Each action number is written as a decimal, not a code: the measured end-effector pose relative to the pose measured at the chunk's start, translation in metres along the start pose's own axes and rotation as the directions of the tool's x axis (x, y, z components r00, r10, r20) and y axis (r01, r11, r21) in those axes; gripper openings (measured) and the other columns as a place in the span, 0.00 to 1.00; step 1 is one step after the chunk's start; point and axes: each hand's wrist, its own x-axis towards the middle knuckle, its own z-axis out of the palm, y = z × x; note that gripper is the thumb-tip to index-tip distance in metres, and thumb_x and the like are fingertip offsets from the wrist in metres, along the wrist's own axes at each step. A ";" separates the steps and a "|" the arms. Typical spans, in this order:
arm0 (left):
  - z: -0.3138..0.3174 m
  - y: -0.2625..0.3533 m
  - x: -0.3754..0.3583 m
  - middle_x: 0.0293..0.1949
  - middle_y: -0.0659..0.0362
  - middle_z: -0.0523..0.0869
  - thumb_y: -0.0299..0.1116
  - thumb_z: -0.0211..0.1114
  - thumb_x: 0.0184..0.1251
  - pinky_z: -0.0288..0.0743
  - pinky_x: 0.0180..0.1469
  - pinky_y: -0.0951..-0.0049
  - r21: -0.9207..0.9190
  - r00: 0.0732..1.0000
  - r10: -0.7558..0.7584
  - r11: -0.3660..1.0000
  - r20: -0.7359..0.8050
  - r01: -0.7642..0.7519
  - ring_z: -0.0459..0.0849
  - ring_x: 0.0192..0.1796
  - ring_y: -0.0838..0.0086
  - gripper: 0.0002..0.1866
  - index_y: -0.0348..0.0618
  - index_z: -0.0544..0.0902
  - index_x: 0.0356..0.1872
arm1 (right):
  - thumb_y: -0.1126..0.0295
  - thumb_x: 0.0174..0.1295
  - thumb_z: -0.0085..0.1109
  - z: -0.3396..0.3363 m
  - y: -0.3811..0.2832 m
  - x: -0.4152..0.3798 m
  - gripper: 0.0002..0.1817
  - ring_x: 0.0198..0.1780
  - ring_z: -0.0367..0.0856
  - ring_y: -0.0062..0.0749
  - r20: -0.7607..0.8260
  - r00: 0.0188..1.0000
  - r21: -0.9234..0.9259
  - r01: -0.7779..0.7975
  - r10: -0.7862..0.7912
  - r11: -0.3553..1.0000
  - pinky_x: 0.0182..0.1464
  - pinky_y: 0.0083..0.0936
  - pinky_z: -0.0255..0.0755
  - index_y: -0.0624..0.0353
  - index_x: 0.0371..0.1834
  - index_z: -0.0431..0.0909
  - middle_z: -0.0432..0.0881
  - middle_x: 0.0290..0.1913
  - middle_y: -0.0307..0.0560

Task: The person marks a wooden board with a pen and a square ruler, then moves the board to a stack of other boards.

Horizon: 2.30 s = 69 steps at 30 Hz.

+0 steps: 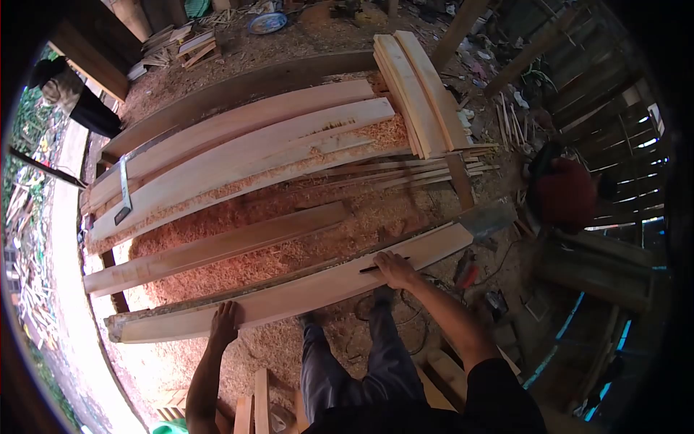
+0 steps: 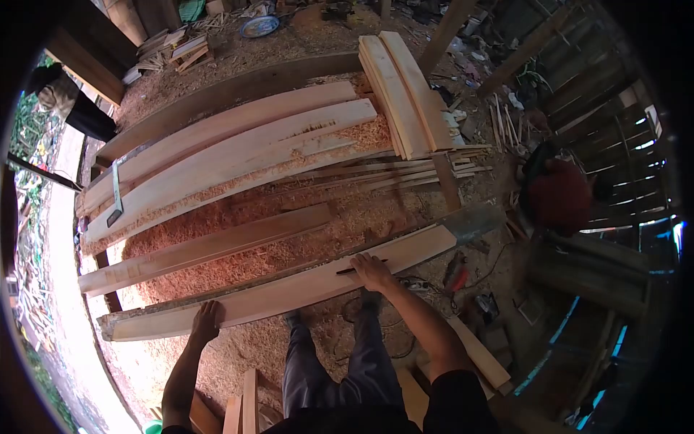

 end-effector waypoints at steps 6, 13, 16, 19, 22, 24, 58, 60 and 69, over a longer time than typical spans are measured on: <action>0.005 -0.019 0.009 0.53 0.48 0.74 0.26 0.66 0.41 0.71 0.54 0.56 -0.168 0.999 0.028 0.986 0.019 -0.025 0.71 0.56 0.49 0.30 0.39 0.69 0.51 | 0.77 0.44 0.63 -0.010 0.000 0.003 0.31 0.56 0.66 0.48 0.067 0.998 -0.075 0.024 -0.019 0.997 0.54 0.41 0.66 0.60 0.56 0.65 0.65 0.58 0.52; 0.001 -0.038 0.030 0.43 0.52 0.82 0.25 0.62 0.46 0.77 0.35 0.61 -0.163 0.970 -0.057 0.982 0.234 0.097 0.82 0.37 0.59 0.29 0.47 0.74 0.56 | 0.75 0.48 0.63 -0.018 -0.001 0.022 0.27 0.61 0.62 0.46 0.062 0.998 -0.175 -0.022 0.033 0.984 0.62 0.44 0.60 0.58 0.56 0.70 0.71 0.57 0.49; -0.007 -0.041 0.047 0.32 0.53 0.85 0.24 0.61 0.46 0.75 0.27 0.64 -0.169 0.918 -0.136 0.963 0.374 0.211 0.81 0.25 0.60 0.28 0.49 0.77 0.55 | 0.75 0.49 0.62 -0.033 -0.007 0.034 0.28 0.63 0.60 0.48 0.112 0.990 -0.172 -0.066 0.086 0.983 0.67 0.44 0.53 0.57 0.57 0.70 0.73 0.56 0.48; 0.003 -0.062 0.054 0.29 0.54 0.85 0.24 0.62 0.45 0.76 0.26 0.65 -0.216 0.931 -0.056 0.966 0.361 0.142 0.81 0.23 0.59 0.27 0.51 0.79 0.53 | 0.75 0.54 0.56 -0.037 -0.009 0.034 0.24 0.65 0.58 0.48 0.165 0.975 -0.110 -0.130 0.147 0.985 0.71 0.45 0.46 0.57 0.57 0.70 0.73 0.57 0.46; -0.004 -0.050 0.036 0.35 0.54 0.86 0.24 0.65 0.44 0.77 0.32 0.64 -0.305 0.988 0.013 0.952 0.154 0.035 0.83 0.31 0.58 0.27 0.50 0.79 0.52 | 0.75 0.58 0.52 -0.031 -0.009 0.027 0.20 0.66 0.57 0.47 0.091 0.985 -0.081 -0.143 0.150 0.986 0.71 0.47 0.45 0.57 0.56 0.71 0.75 0.55 0.47; 0.010 -0.060 0.031 0.49 0.51 0.81 0.26 0.70 0.41 0.75 0.49 0.60 -0.099 0.987 0.158 0.982 -0.018 -0.159 0.81 0.48 0.56 0.32 0.49 0.76 0.55 | 0.74 0.57 0.55 -0.048 -0.017 0.022 0.19 0.64 0.61 0.47 0.036 0.988 -0.138 -0.143 0.149 0.980 0.67 0.45 0.52 0.59 0.54 0.73 0.76 0.53 0.52; 0.042 0.024 0.050 0.36 0.57 0.83 0.29 0.58 0.52 0.74 0.43 0.67 0.109 0.985 -0.047 0.992 -0.165 0.066 0.82 0.41 0.62 0.14 0.49 0.79 0.43 | 0.67 0.57 0.54 -0.013 -0.001 0.018 0.24 0.56 0.67 0.59 -0.200 0.968 -0.177 0.117 -0.152 0.977 0.58 0.48 0.61 0.62 0.57 0.68 0.71 0.53 0.63; 0.016 0.039 0.037 0.39 0.55 0.82 0.29 0.60 0.49 0.73 0.46 0.64 0.183 0.998 -0.031 0.983 0.045 0.022 0.81 0.44 0.61 0.18 0.48 0.79 0.45 | 0.72 0.54 0.56 -0.005 -0.003 0.007 0.30 0.63 0.61 0.58 -0.206 0.977 -0.120 0.028 -0.052 0.992 0.64 0.47 0.55 0.59 0.63 0.63 0.65 0.62 0.61; 0.048 0.002 0.045 0.37 0.49 0.79 0.35 0.70 0.41 0.71 0.48 0.57 -0.088 0.990 0.075 0.992 -0.120 -0.085 0.76 0.45 0.53 0.21 0.41 0.77 0.40 | 0.71 0.48 0.58 0.000 -0.007 0.006 0.21 0.55 0.70 0.49 -0.516 0.856 -0.088 -0.031 -0.019 0.996 0.53 0.40 0.68 0.60 0.49 0.73 0.73 0.52 0.50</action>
